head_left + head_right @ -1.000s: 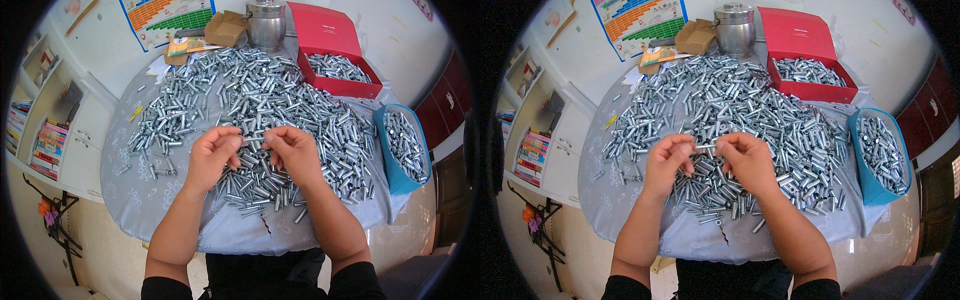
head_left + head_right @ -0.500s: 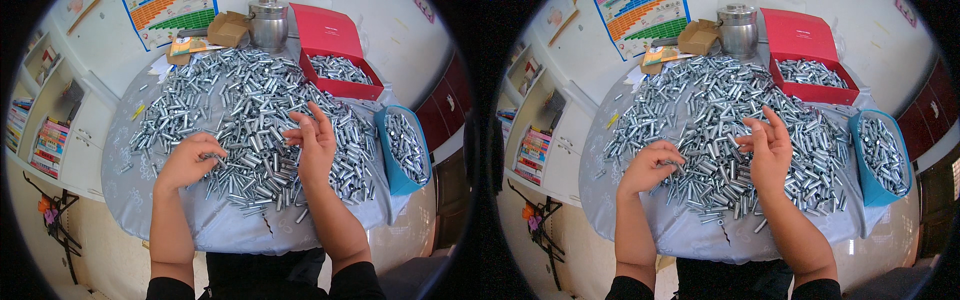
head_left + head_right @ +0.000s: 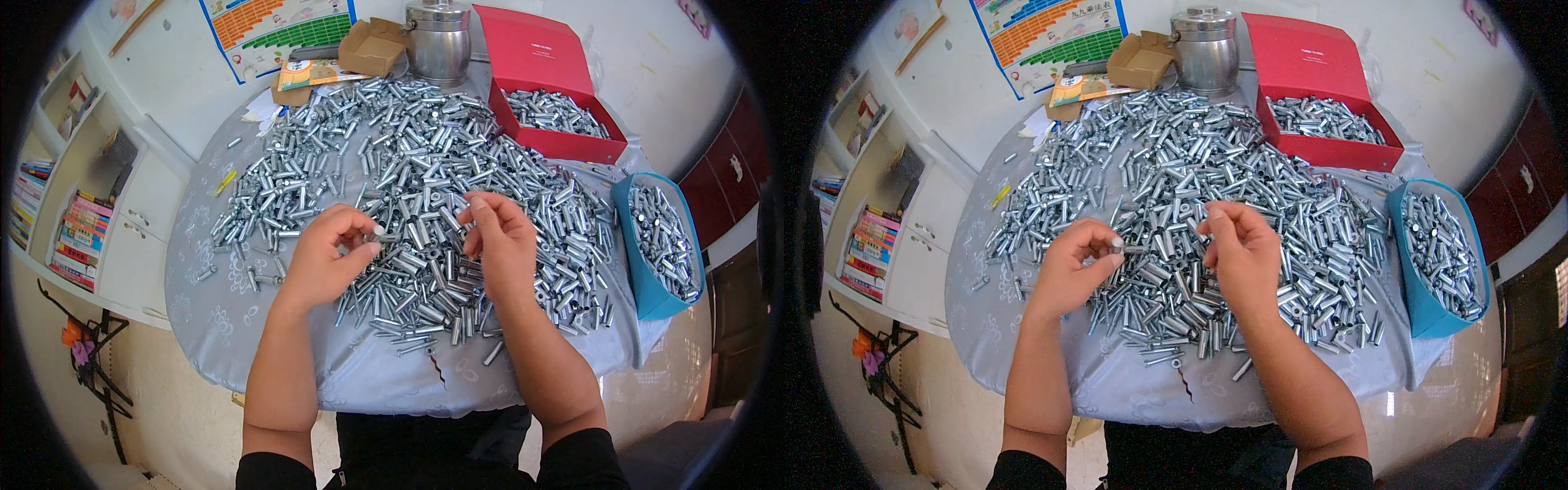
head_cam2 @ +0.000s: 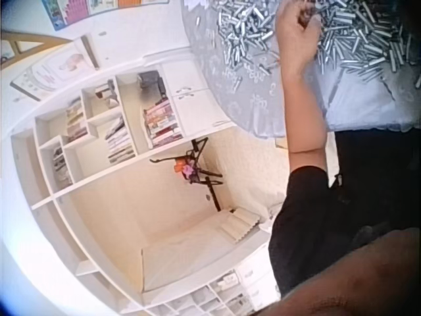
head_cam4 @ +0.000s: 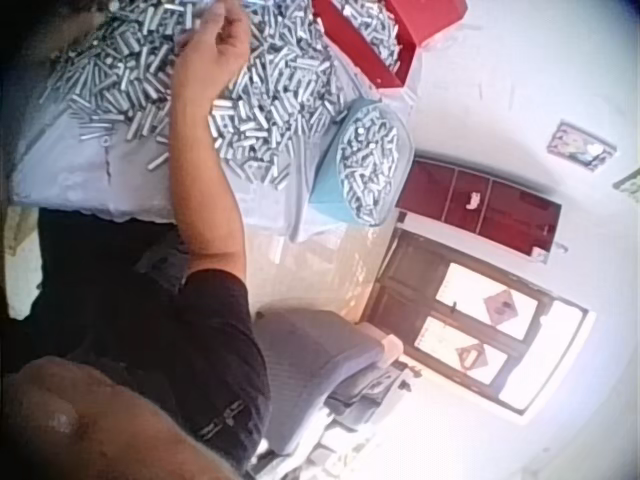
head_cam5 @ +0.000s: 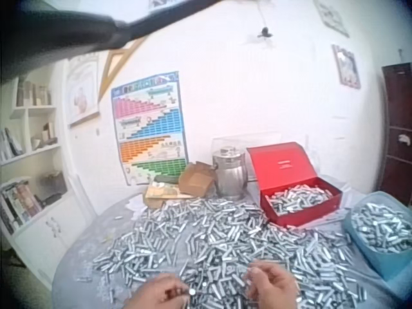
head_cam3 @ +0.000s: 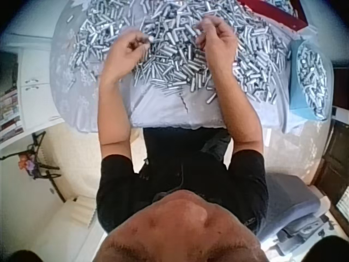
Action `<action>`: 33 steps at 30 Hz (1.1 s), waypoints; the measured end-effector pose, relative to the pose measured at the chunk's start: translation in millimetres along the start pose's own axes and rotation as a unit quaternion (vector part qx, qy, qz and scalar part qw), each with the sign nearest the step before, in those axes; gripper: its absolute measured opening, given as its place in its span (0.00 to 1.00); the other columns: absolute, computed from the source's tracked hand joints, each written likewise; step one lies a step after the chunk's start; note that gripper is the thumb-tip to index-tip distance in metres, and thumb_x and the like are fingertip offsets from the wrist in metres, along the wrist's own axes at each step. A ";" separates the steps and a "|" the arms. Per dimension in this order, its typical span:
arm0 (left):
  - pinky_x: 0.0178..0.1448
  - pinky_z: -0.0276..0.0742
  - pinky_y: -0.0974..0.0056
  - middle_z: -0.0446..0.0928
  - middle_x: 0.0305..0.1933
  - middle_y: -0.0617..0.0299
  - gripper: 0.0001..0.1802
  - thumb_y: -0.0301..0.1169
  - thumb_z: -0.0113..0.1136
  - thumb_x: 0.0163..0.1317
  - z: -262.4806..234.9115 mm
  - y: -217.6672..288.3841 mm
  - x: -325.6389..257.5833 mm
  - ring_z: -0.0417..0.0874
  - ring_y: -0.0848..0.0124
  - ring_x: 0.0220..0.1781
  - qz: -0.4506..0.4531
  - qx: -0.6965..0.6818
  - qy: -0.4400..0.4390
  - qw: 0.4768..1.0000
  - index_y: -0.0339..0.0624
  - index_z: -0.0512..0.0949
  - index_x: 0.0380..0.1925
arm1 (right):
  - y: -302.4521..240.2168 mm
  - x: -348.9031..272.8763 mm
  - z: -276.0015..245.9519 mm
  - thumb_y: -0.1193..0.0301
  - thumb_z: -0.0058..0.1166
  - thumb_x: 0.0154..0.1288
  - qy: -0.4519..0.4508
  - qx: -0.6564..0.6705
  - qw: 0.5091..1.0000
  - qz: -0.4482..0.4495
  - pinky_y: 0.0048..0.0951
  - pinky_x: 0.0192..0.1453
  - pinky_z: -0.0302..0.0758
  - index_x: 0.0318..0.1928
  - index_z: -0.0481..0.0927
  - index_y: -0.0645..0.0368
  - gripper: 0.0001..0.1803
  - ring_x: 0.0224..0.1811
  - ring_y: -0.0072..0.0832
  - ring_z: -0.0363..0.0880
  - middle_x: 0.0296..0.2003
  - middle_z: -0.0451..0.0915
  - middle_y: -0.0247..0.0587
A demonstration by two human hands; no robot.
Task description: The person repeatedly picks up small cylindrical metal components from a large pile on a table and joins them together by hand. The person handles the parts one at a time, fitting them into each other, and places the assembled units back onto the table. The task involves continuous manual manipulation of the metal pieces without the use of tools.
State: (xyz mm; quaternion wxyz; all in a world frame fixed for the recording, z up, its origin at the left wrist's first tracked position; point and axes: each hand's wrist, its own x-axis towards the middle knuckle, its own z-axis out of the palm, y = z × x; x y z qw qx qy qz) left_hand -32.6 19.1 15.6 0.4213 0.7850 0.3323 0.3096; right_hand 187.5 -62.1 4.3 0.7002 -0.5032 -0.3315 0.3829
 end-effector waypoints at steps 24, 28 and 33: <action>0.37 0.76 0.74 0.82 0.33 0.60 0.14 0.26 0.61 0.63 46.6 3.1 -5.0 0.81 0.78 0.32 -0.015 -0.196 0.040 0.980 0.33 0.79 0.47 | -5.8 -8.3 5.9 0.58 0.50 0.72 -0.175 -0.078 0.975 0.114 0.17 0.19 0.61 0.27 0.78 0.61 0.20 0.15 0.12 0.65 0.18 0.74 0.28; 0.34 0.77 0.73 0.82 0.33 0.59 0.14 0.30 0.57 0.66 43.5 6.2 -5.7 0.81 0.77 0.29 0.062 -0.097 0.008 0.993 0.33 0.79 0.48 | -6.5 -8.6 4.1 0.56 0.50 0.71 -0.166 -0.102 0.974 0.120 0.18 0.21 0.59 0.25 0.77 0.60 0.22 0.16 0.12 0.63 0.17 0.71 0.27; 0.32 0.75 0.72 0.81 0.30 0.62 0.16 0.36 0.53 0.69 41.6 8.4 -5.2 0.78 0.78 0.26 0.077 -0.042 -0.006 0.996 0.33 0.79 0.45 | -5.0 -9.0 4.1 0.58 0.51 0.70 -0.154 -0.126 0.974 0.110 0.20 0.22 0.58 0.22 0.76 0.60 0.22 0.18 0.12 0.61 0.16 0.68 0.25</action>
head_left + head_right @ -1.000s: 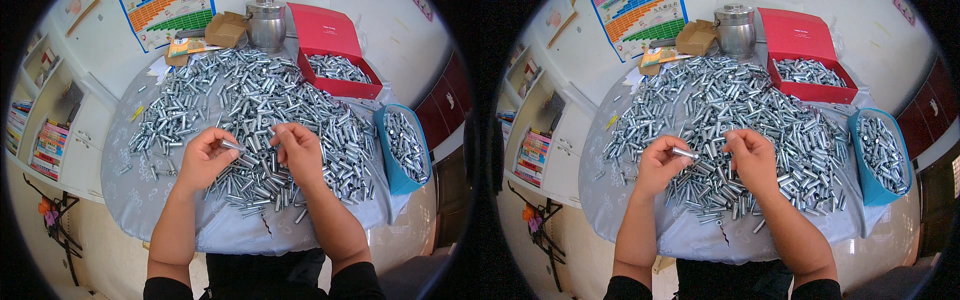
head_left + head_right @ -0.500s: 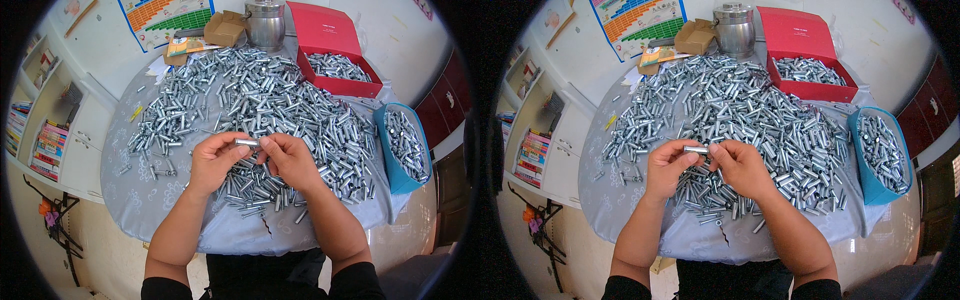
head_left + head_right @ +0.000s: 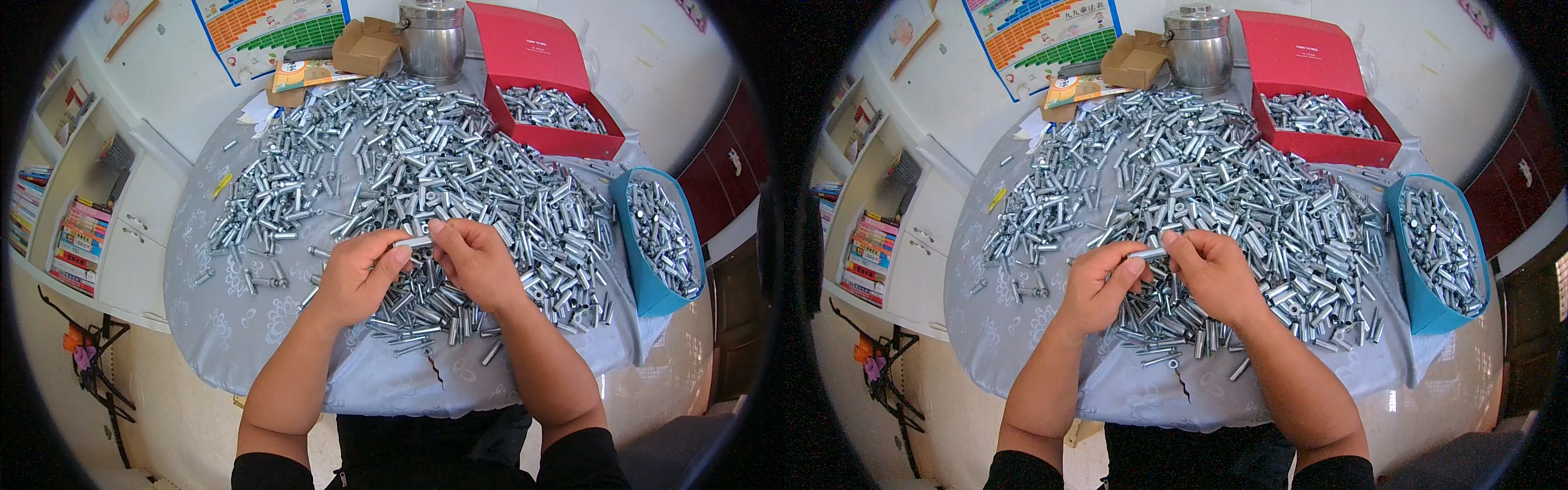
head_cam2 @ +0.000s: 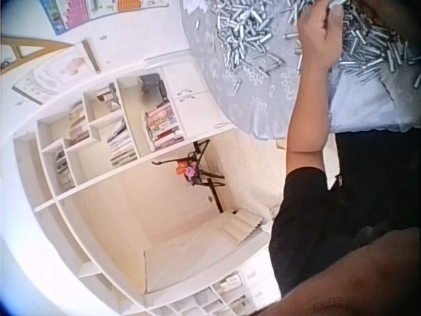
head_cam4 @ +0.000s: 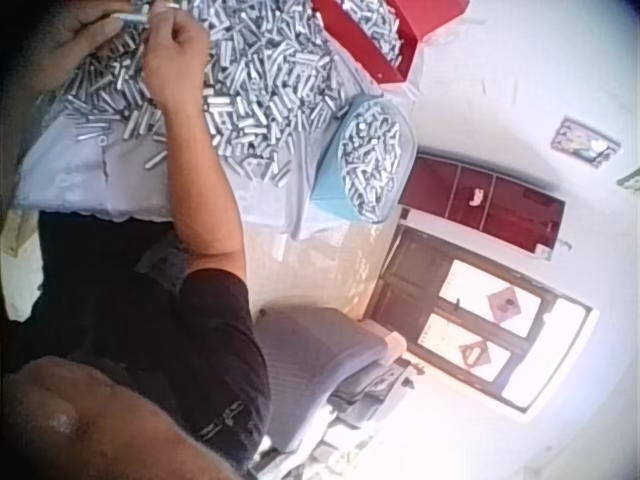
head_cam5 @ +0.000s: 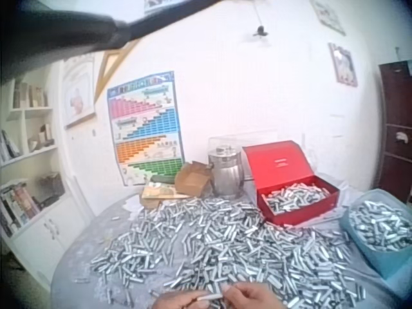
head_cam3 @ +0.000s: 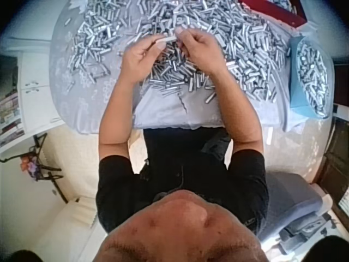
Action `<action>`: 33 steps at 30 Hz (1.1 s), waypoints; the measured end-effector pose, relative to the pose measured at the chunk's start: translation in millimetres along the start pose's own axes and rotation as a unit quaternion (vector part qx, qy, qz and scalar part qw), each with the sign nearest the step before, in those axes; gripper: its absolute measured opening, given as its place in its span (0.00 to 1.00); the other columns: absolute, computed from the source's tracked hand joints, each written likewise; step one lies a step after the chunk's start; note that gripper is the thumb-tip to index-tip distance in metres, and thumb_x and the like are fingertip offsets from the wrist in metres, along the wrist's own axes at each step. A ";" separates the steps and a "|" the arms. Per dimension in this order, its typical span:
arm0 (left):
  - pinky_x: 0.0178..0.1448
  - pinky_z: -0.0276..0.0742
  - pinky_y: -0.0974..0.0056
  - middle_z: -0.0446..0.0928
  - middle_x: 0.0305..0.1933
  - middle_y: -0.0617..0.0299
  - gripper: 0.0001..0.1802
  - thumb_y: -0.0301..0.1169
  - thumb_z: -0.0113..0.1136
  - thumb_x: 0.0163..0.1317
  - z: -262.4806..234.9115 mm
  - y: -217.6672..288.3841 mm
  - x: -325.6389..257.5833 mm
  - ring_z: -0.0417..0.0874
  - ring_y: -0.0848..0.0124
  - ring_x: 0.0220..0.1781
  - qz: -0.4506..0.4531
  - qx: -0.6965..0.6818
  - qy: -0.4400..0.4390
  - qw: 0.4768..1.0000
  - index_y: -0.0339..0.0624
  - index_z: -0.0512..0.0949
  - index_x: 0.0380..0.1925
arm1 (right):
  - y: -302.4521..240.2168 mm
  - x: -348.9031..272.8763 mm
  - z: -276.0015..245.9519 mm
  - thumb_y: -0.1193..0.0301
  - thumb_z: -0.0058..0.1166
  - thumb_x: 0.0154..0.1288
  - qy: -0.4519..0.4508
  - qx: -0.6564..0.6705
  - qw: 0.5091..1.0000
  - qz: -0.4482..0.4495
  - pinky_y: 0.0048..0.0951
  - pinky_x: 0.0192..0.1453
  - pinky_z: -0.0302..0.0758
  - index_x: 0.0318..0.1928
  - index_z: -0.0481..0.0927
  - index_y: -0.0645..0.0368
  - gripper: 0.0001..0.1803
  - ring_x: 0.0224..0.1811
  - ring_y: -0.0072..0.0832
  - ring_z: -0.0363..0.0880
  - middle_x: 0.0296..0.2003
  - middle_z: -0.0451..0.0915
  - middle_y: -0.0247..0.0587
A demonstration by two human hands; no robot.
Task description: The person repeatedly picks up small cylindrical metal components from a large pile on a table and joins them together by hand. The person handles the parts one at a time, fitting them into each other, and places the assembled units back onto the table. The task involves continuous manual manipulation of the metal pieces without the use of tools.
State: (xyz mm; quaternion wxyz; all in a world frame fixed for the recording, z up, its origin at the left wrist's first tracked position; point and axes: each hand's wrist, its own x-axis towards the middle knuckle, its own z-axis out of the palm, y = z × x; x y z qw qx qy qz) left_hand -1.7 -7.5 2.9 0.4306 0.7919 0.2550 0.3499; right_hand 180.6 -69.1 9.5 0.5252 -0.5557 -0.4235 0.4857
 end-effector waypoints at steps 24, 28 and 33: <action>0.24 0.60 0.75 0.69 0.21 0.69 0.20 0.44 0.44 0.73 5.3 -5.9 0.2 0.66 0.83 0.21 -0.093 -0.136 0.045 0.985 0.39 0.75 0.32 | 4.6 3.9 -2.8 0.72 0.57 0.66 -0.054 0.049 0.996 -0.045 0.14 0.23 0.65 0.51 0.79 0.61 0.14 0.22 0.10 0.69 0.30 0.75 0.28; 0.24 0.60 0.75 0.68 0.20 0.70 0.20 0.43 0.44 0.74 5.0 -8.0 1.0 0.65 0.83 0.20 -0.104 -0.144 0.053 0.983 0.39 0.74 0.31 | -1.6 -0.7 6.9 0.71 0.58 0.66 0.004 0.084 0.992 -0.098 0.15 0.23 0.65 0.47 0.80 0.61 0.11 0.21 0.10 0.68 0.28 0.75 0.27; 0.23 0.59 0.76 0.68 0.20 0.70 0.20 0.44 0.44 0.74 6.7 -8.3 -0.1 0.64 0.83 0.20 -0.094 -0.142 0.046 0.984 0.39 0.74 0.31 | 3.9 3.1 -0.4 0.71 0.58 0.66 -0.035 0.042 0.997 -0.045 0.15 0.24 0.65 0.48 0.79 0.62 0.12 0.21 0.10 0.68 0.30 0.75 0.27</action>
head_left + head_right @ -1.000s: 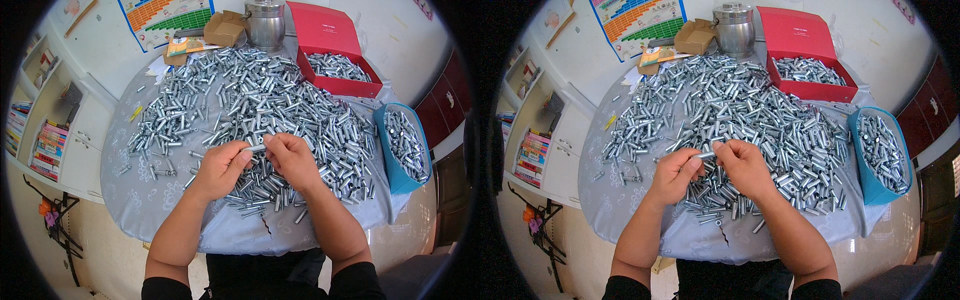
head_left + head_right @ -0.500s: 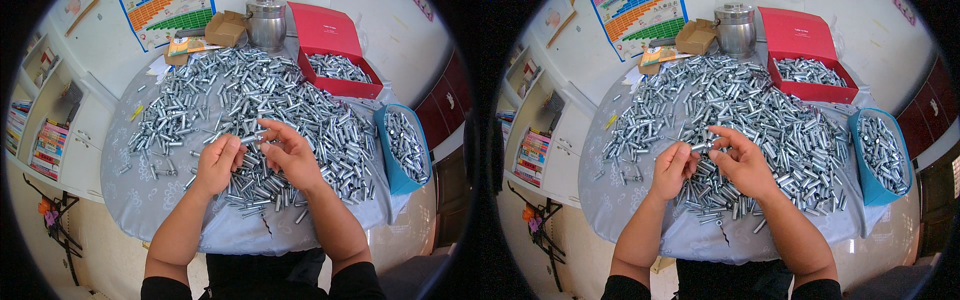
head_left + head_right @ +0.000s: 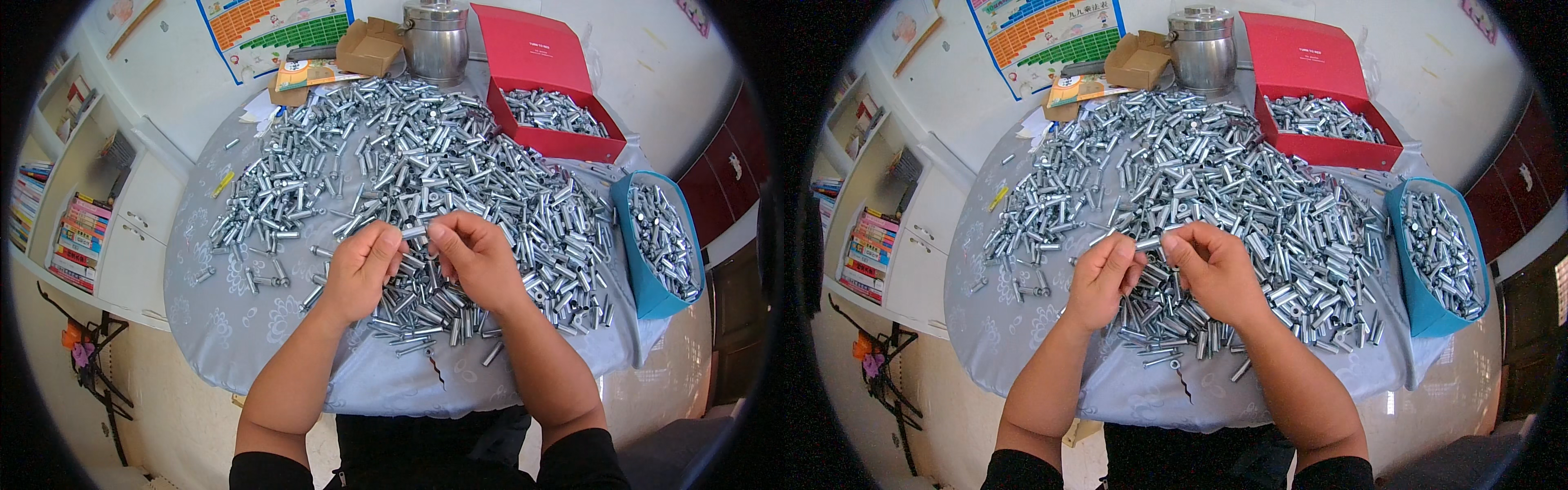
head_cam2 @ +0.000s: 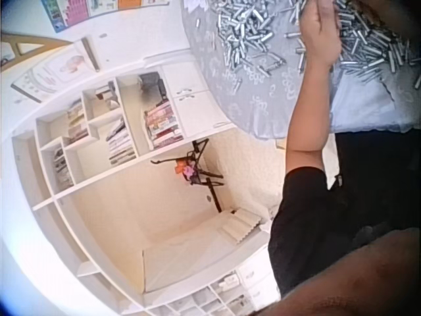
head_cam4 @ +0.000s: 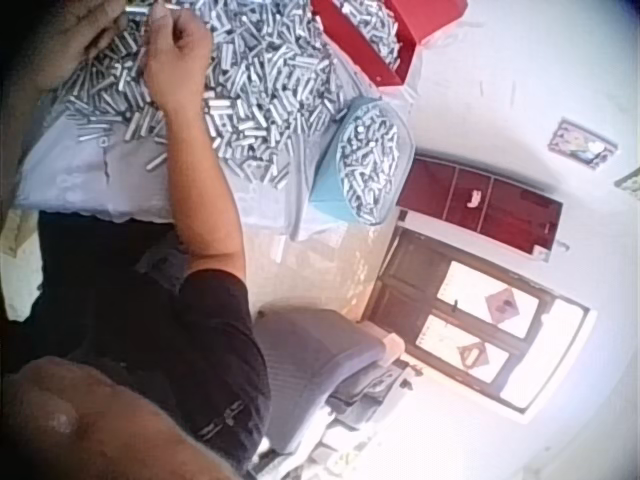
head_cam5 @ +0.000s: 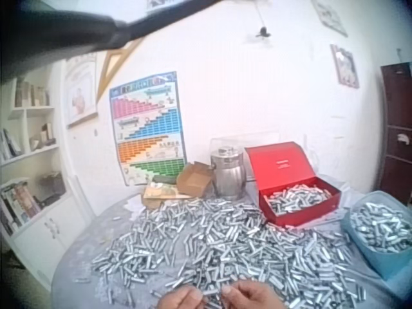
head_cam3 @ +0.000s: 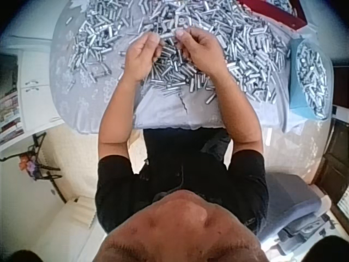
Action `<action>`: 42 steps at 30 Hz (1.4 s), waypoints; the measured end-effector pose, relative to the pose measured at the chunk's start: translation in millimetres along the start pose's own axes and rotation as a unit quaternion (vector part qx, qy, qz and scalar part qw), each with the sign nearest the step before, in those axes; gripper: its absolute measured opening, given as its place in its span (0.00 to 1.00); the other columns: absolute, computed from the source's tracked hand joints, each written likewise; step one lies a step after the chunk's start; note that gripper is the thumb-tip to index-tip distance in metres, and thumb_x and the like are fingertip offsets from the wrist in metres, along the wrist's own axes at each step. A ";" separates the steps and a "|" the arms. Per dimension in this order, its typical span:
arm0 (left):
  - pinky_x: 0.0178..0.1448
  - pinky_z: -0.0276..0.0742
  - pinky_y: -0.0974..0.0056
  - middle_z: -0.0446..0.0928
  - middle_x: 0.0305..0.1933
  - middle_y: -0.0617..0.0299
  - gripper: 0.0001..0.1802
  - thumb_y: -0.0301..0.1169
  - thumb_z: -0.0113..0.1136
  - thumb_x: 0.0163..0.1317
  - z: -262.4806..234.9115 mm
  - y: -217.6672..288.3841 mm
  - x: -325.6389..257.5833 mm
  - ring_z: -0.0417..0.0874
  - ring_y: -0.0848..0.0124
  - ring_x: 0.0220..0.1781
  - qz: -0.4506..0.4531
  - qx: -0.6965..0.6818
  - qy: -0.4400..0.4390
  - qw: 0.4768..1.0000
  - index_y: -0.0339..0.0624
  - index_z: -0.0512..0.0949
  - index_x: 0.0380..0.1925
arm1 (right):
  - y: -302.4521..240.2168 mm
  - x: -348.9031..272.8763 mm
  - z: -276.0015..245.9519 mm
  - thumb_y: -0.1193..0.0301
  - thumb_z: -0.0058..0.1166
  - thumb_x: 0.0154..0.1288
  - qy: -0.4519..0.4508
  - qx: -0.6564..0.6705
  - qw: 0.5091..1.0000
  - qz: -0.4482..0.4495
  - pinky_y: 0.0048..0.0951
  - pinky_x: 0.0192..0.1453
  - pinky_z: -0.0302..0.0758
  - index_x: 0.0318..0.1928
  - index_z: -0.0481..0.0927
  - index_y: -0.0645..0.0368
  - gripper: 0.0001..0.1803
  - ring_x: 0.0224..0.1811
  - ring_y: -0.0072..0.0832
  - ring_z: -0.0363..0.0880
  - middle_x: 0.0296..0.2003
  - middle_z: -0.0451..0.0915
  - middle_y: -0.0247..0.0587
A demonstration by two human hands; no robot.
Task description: The person repeatedly picks up small cylindrical metal components from a large pile on a table and joins them together by hand. The person handles the parts one at a time, fitting them into each other, and places the assembled units back onto the table. The task involves continuous manual manipulation of the metal pieces without the use of tools.
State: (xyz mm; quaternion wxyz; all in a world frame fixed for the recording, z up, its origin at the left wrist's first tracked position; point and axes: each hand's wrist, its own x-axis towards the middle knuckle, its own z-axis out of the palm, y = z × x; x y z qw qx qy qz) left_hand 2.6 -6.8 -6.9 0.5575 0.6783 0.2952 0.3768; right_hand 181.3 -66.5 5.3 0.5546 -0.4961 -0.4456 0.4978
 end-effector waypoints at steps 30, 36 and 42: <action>0.23 0.59 0.75 0.67 0.19 0.70 0.21 0.43 0.43 0.74 1.3 -3.3 2.6 0.63 0.83 0.19 -0.011 0.016 0.005 1.000 0.39 0.74 0.31 | 0.3 1.9 -2.5 0.70 0.55 0.68 0.013 0.003 1.000 0.017 0.16 0.25 0.67 0.46 0.79 0.63 0.11 0.21 0.13 0.70 0.28 0.78 0.30; 0.23 0.59 0.75 0.67 0.19 0.71 0.20 0.43 0.43 0.74 1.8 -2.0 2.2 0.64 0.83 0.19 -0.018 0.008 0.015 1.000 0.39 0.74 0.31 | -3.3 0.7 2.0 0.70 0.54 0.69 0.018 0.016 1.000 0.014 0.17 0.24 0.67 0.44 0.78 0.64 0.10 0.21 0.13 0.70 0.27 0.77 0.31; 0.27 0.61 0.74 0.68 0.19 0.69 0.20 0.41 0.44 0.73 1.9 -1.5 1.6 0.65 0.82 0.22 -0.038 0.002 0.004 0.999 0.38 0.74 0.30 | -1.0 -0.1 4.5 0.69 0.52 0.70 0.024 0.030 0.999 -0.034 0.15 0.21 0.65 0.44 0.79 0.63 0.10 0.19 0.12 0.69 0.26 0.77 0.31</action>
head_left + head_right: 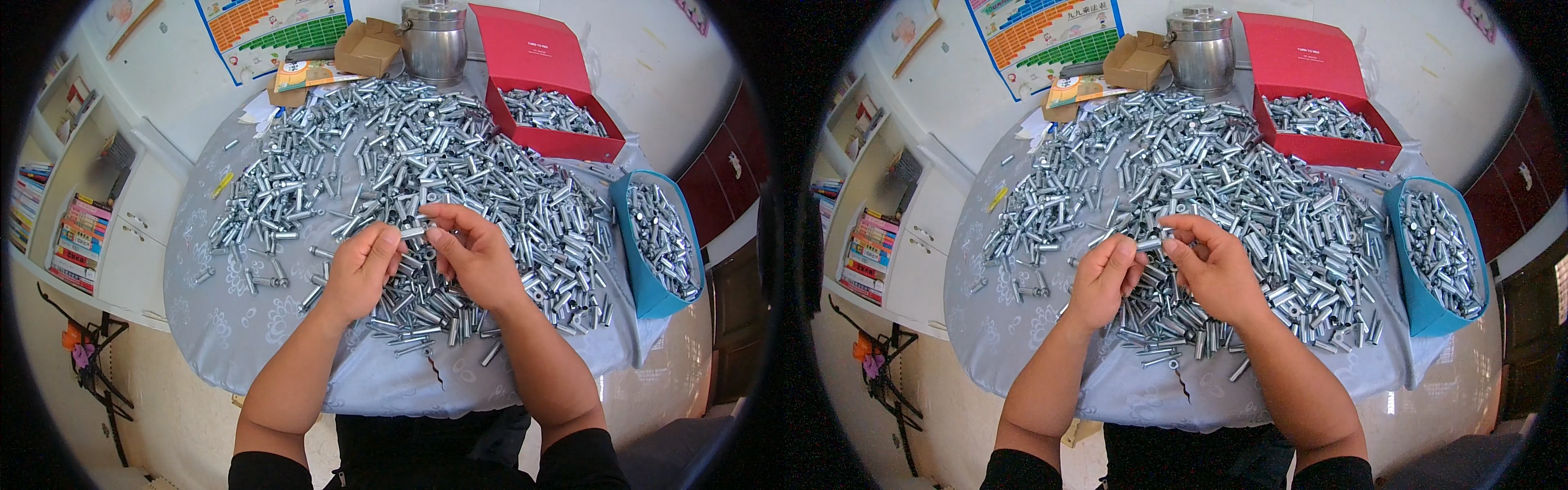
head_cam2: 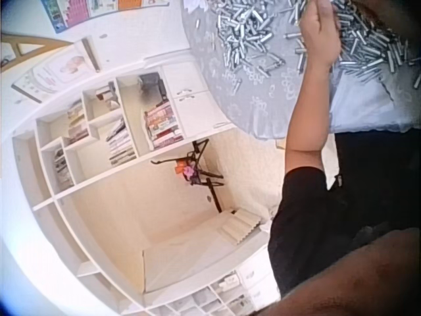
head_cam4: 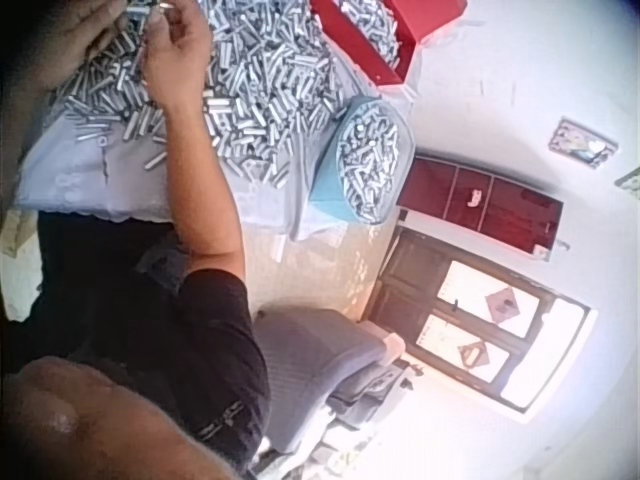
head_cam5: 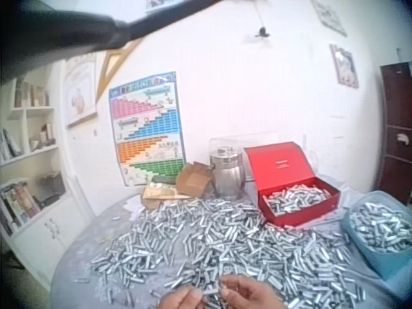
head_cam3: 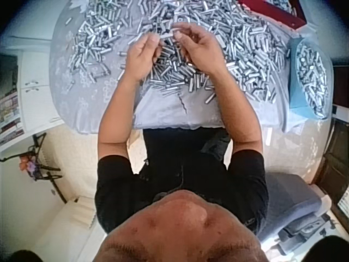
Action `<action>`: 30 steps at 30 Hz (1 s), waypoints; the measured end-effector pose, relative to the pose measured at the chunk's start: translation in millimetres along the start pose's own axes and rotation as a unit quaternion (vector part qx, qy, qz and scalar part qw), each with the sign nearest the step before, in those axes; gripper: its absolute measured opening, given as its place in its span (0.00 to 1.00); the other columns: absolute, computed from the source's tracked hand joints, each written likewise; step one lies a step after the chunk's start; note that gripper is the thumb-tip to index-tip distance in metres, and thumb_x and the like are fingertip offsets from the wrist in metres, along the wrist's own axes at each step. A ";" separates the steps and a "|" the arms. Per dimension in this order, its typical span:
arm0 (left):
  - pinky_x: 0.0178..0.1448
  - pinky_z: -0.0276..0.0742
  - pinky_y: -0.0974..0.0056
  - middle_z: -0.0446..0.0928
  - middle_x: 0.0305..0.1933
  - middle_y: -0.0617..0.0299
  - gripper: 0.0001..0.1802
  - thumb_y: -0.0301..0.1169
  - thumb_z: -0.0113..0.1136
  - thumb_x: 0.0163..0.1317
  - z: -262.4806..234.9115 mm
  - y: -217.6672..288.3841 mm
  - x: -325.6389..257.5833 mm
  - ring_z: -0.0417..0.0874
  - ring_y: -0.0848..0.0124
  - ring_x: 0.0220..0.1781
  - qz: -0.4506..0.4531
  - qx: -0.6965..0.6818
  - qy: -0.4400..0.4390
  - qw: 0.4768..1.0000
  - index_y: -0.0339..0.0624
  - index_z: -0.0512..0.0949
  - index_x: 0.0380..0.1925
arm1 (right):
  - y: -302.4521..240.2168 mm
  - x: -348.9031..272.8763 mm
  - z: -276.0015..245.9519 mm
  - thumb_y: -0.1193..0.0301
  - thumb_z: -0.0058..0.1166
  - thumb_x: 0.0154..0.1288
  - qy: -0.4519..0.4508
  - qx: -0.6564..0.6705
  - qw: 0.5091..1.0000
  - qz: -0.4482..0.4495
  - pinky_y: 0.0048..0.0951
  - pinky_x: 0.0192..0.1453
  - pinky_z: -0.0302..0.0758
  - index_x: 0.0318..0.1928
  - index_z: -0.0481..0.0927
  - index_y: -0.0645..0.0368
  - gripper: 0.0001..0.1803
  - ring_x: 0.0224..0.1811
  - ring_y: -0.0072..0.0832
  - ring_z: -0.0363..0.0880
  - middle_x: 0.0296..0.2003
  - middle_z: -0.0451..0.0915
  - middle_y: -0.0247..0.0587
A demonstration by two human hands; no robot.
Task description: The person repeatedly picks up small cylindrical metal components from a large pile on a table and joins them together by hand. The person handles the parts one at a time, fitting them into each other, and places the assembled units back onto the table. The task involves continuous manual manipulation of the metal pieces without the use of tools.
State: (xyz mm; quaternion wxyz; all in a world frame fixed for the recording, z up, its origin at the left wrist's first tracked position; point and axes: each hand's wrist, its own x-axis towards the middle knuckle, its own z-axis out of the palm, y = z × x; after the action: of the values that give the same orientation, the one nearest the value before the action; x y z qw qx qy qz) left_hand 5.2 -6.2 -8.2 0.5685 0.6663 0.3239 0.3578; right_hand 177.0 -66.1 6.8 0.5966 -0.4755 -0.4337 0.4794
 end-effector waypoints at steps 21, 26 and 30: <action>0.23 0.59 0.75 0.68 0.19 0.69 0.20 0.43 0.43 0.74 -1.1 -2.0 0.0 0.64 0.82 0.19 -0.003 -0.018 0.002 1.000 0.40 0.74 0.30 | 3.7 0.2 -2.3 0.74 0.63 0.60 0.018 -0.090 0.996 -0.012 0.17 0.27 0.70 0.48 0.80 0.62 0.15 0.22 0.14 0.71 0.34 0.79 0.33; 0.23 0.59 0.76 0.68 0.19 0.68 0.19 0.42 0.43 0.74 -3.3 -3.7 3.0 0.64 0.82 0.19 -0.017 -0.042 0.016 0.999 0.39 0.74 0.32 | 8.5 4.8 -6.0 0.75 0.62 0.60 0.095 -0.138 0.982 -0.085 0.18 0.28 0.70 0.44 0.82 0.62 0.11 0.24 0.14 0.71 0.30 0.79 0.31; 0.25 0.61 0.76 0.68 0.21 0.70 0.20 0.44 0.45 0.73 -4.3 -3.9 1.9 0.64 0.83 0.21 -0.020 -0.046 0.014 0.999 0.38 0.74 0.33 | 10.2 0.2 -3.9 0.75 0.62 0.60 0.072 -0.140 0.987 -0.041 0.18 0.28 0.68 0.40 0.83 0.62 0.07 0.24 0.13 0.70 0.28 0.79 0.30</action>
State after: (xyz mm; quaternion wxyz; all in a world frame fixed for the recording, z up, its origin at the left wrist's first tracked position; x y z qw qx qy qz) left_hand 2.5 -1.8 -11.4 0.6013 0.6278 0.3283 0.3696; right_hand 179.3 -65.6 -3.9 0.5732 -0.5690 -0.4718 0.3537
